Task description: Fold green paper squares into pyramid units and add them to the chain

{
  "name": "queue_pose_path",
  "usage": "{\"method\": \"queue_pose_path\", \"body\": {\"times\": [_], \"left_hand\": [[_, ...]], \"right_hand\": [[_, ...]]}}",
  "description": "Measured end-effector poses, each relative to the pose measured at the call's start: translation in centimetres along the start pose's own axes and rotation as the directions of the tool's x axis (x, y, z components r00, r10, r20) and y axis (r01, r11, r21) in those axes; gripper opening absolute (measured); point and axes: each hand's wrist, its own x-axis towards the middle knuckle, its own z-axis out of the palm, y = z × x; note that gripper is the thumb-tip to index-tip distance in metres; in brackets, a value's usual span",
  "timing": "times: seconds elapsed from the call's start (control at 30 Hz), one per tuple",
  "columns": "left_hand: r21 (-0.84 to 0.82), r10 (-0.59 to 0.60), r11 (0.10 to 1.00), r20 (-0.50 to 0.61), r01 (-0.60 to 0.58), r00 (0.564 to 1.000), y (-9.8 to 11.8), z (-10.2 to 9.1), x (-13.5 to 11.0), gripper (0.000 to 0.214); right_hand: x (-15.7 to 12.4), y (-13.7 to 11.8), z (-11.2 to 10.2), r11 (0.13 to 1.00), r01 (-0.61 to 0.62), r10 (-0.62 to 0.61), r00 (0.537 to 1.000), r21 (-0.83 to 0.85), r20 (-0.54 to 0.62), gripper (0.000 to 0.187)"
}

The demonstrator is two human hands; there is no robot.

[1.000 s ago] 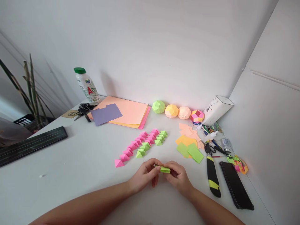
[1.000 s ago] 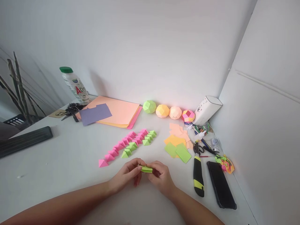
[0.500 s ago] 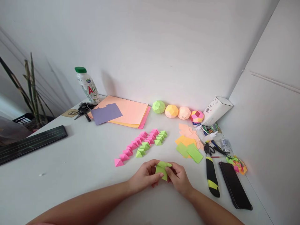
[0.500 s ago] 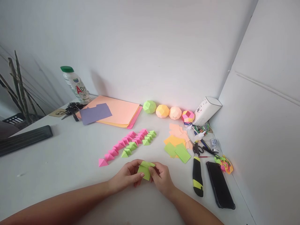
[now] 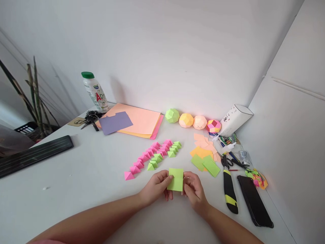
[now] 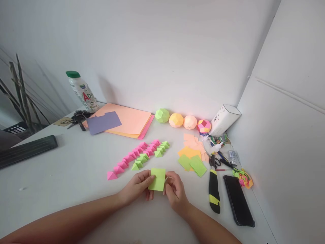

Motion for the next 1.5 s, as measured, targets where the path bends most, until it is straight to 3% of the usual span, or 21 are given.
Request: {"method": "queue_pose_path", "body": {"times": [0.1, 0.2, 0.4, 0.67, 0.8, 1.03, 1.5], "left_hand": [[-0.018, -0.007, 1.0, -0.023, 0.007, 1.0, 0.1, 0.0, 0.1, 0.038], [-0.013, -0.001, 1.0, -0.022, 0.0, 1.0, 0.1, 0.1, 0.1, 0.039], [-0.009, 0.019, 1.0, 0.017, -0.019, 1.0, -0.2, 0.1, 0.1, 0.038], [0.064, 0.011, 0.998, 0.084, -0.017, 0.996, -0.3, -0.1, -0.3, 0.036], [0.113, 0.012, 0.993, 0.115, -0.025, 0.993, -0.3, -0.1, -0.5, 0.035], [0.156, 0.001, 0.988, 0.077, -0.013, 0.997, -0.7, 0.0, -0.2, 0.034], [0.174, -0.004, 0.985, 0.069, -0.008, 0.998, -0.9, 0.0, -0.1, 0.035]], "right_hand": [[0.3, -0.3, 0.1, 0.976, 0.174, -0.163, 0.983, -0.132, 0.089, 0.023], [0.8, -0.6, 0.4, 0.952, 0.233, -0.216, 0.971, -0.2, 0.102, 0.021], [0.9, -0.8, 0.3, 0.965, 0.144, -0.134, 0.989, -0.217, 0.061, 0.013], [1.1, -0.7, 0.1, 0.99, -0.118, 0.113, 0.992, -0.082, -0.062, 0.01], [1.1, -0.8, 0.2, 0.987, -0.152, 0.149, 0.986, -0.042, -0.071, 0.011], [0.8, -0.1, 0.2, 0.977, -0.209, 0.205, 0.974, -0.031, -0.101, 0.017], [0.7, 0.0, 0.3, 0.978, -0.205, 0.202, 0.974, -0.019, -0.106, 0.017]]}}
